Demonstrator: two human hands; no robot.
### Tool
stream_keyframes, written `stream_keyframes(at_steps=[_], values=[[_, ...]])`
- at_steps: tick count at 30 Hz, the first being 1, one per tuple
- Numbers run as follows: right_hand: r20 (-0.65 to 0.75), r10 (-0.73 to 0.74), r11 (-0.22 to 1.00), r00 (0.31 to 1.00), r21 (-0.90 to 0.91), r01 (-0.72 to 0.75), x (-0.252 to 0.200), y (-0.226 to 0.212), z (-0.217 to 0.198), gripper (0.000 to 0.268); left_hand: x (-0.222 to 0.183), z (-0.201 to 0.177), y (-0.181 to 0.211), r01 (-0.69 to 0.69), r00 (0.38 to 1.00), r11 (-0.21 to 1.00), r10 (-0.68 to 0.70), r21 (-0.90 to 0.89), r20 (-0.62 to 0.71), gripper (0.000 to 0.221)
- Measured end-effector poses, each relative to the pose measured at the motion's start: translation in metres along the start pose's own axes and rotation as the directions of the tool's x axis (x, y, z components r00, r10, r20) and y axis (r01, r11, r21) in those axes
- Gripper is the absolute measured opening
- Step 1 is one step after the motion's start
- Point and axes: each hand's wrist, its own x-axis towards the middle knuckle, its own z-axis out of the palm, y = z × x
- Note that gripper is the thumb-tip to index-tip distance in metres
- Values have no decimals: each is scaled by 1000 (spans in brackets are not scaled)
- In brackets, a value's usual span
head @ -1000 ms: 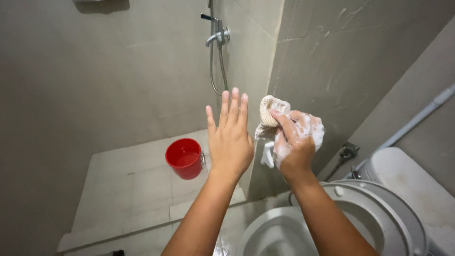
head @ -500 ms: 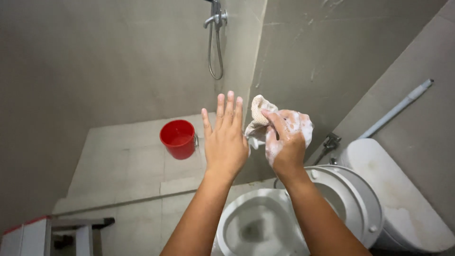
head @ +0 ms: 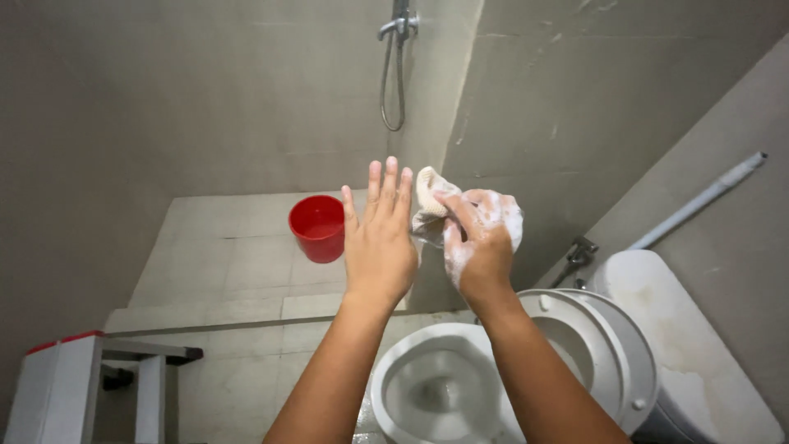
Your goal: Scrubbing the bathroom wall with a soapy sponge.
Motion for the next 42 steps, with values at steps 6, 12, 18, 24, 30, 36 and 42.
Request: stream_keyframes(at_steps=[6,12,18,24,30,36,42], values=[[17,41,995,999,87,-42,11,-30,45,42,11,-27,-49,28,998,999,-30,30,54,77],[-37,35,998,999,58,-33,27,-72,110,44,20,-44,-127,-5,999,999,3,39,38,78],[-44,119,982,992,153,-111,42,-121,173,45,29,-76,-195,-26,998,999,24,32,59,79],[-49,73,995,996,70,-69,48,-162,214,50,31,-99,-254,-35,996,999,32,27,79,77],[-45,51,997,998,54,-49,58,-180,238,51,33,-107,-290,-5,998,1000,3,25,55,71],[-40,65,996,997,58,-63,76,-181,259,49,52,-113,-309,38,996,998,-35,-39,81,76],[-86,29,999,996,-21,-31,103,-162,296,48,83,-83,-337,-19,995,1000,17,15,96,78]])
